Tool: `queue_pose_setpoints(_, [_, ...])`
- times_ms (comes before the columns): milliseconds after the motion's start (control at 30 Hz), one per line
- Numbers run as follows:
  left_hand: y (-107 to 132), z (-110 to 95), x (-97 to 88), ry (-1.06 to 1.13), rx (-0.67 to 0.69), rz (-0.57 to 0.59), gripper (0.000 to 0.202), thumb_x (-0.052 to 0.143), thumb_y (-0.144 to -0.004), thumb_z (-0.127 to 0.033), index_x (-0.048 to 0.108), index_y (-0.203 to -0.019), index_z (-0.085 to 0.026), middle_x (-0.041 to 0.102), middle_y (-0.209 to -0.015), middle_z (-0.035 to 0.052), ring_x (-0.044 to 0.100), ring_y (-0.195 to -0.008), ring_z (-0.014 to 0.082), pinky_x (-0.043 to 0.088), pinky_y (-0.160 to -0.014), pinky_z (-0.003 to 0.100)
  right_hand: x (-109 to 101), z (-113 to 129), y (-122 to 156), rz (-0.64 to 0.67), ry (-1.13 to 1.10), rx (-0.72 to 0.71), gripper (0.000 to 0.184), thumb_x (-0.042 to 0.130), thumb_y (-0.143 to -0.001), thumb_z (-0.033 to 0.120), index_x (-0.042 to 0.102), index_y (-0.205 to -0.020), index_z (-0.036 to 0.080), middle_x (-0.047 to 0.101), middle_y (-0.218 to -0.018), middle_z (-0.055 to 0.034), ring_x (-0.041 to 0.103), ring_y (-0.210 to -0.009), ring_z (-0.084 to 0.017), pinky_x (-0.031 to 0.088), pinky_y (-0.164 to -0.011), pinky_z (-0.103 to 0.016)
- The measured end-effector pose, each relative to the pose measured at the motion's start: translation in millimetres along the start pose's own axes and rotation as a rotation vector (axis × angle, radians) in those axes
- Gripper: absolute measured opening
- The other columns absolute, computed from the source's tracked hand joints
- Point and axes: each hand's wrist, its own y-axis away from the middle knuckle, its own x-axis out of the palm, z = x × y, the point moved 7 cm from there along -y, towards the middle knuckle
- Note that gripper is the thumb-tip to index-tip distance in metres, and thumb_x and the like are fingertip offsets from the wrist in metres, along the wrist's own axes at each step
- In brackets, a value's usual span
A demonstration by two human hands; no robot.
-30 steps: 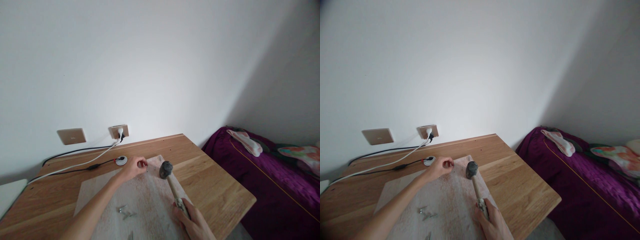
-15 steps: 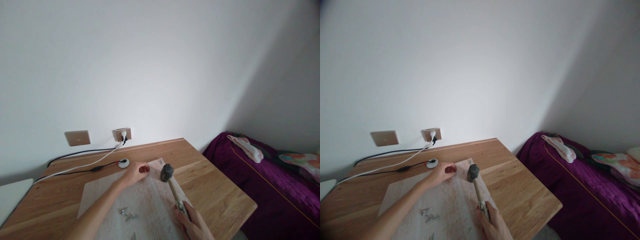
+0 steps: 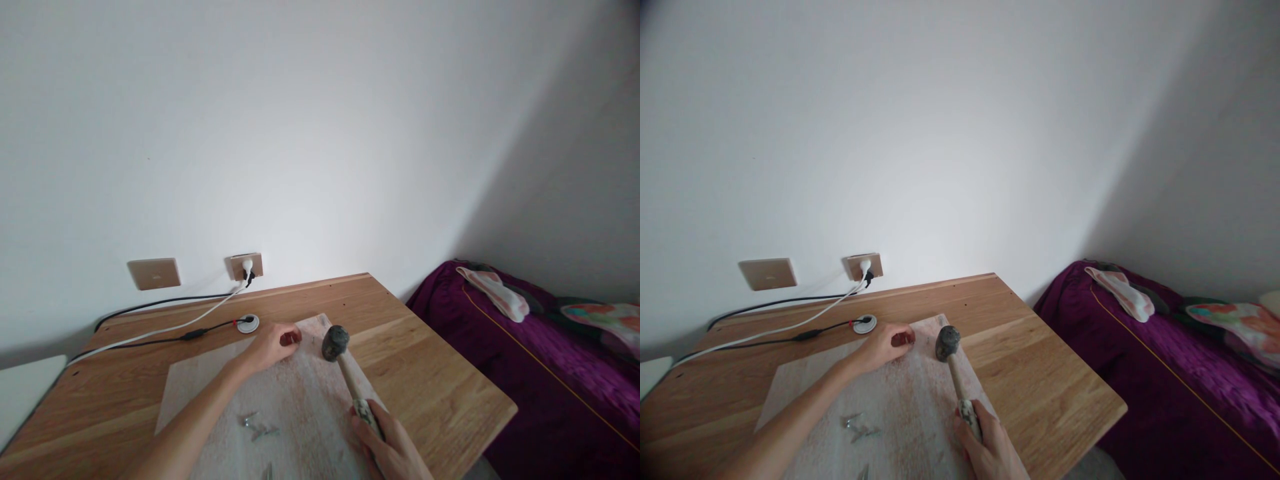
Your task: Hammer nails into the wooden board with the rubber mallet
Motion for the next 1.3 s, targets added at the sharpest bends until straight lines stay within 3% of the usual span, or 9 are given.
queue_pose_setpoints(467, [-0.1,-2.5,1.0,-0.001,0.033,-0.004,0.013,0.067,-0.083,-0.011,0.079,-0.085,-0.017,0.077,-0.083,0.0030,0.067,-0.073,0.0170,0.044,-0.070,0.024,0.4,-7.8,-2.5,-0.014,-0.008,-0.001,0.069,0.048,-0.087,0.085,0.067,-0.114,0.025,0.062,-0.070,0.0024,0.053,-0.049,-0.015,0.038,-0.044,-0.024])
queue_pose_setpoints(800, [-1.2,-4.1,1.4,-0.047,0.032,-0.022,0.009,0.071,-0.081,-0.010,0.077,-0.081,-0.016,0.075,-0.081,0.0036,0.067,-0.074,0.0180,0.044,-0.070,0.025,1.4,-5.0,-3.2,-0.037,-0.032,-0.042,0.064,0.053,-0.087,0.083,0.067,-0.105,0.024,0.054,-0.064,0.0055,0.045,-0.045,-0.011,0.033,-0.039,-0.021])
queue_pose_setpoints(900, [-0.7,0.0,3.0,0.008,-0.003,-0.026,0.012,0.071,-0.081,-0.012,0.076,-0.091,-0.017,0.076,-0.081,0.0026,0.068,-0.072,0.0176,0.045,-0.068,0.025,0.1,-4.6,-2.9,-0.053,-0.038,-0.046,0.065,0.053,-0.086,0.084,0.066,-0.106,0.024,0.053,-0.063,0.0057,0.044,-0.044,-0.012,0.033,-0.039,-0.022])
queue_pose_setpoints(1033, [1.1,6.4,5.1,0.101,-0.052,-0.019,0.031,0.069,-0.080,-0.011,0.072,-0.110,-0.018,0.079,-0.087,0.0018,0.070,-0.073,0.0171,0.048,-0.069,0.024,-2.6,1.6,-2.4,-0.066,-0.043,-0.088,0.064,0.056,-0.084,0.085,0.067,-0.100,0.024,0.055,-0.068,0.0037,0.052,-0.055,-0.014,0.039,-0.046,-0.021])
queue_pose_setpoints(1167, [1.3,11.3,6.5,0.144,-0.071,-0.016,0.035,0.067,-0.077,-0.008,0.070,-0.111,-0.018,0.080,-0.089,0.0026,0.069,-0.072,0.0163,0.049,-0.069,0.024,-4.1,13.7,0.5,-0.062,-0.039,-0.132,0.065,0.057,-0.083,0.086,0.068,-0.094,0.022,0.052,-0.065,0.0043,0.050,-0.057,-0.013,0.040,-0.049,-0.021])
queue_pose_setpoints(1300, [-0.1,15.4,8.1,0.191,-0.058,-0.021,0.035,0.068,-0.077,-0.011,0.069,-0.112,-0.018,0.078,-0.089,0.0033,0.066,-0.073,0.0160,0.049,-0.070,0.026,-1.0,33.3,4.7,-0.058,-0.099,-0.118,0.064,0.060,-0.084,0.082,0.066,-0.106,0.021,0.049,-0.063,0.0064,0.042,-0.049,-0.010,0.030,-0.041,-0.020])
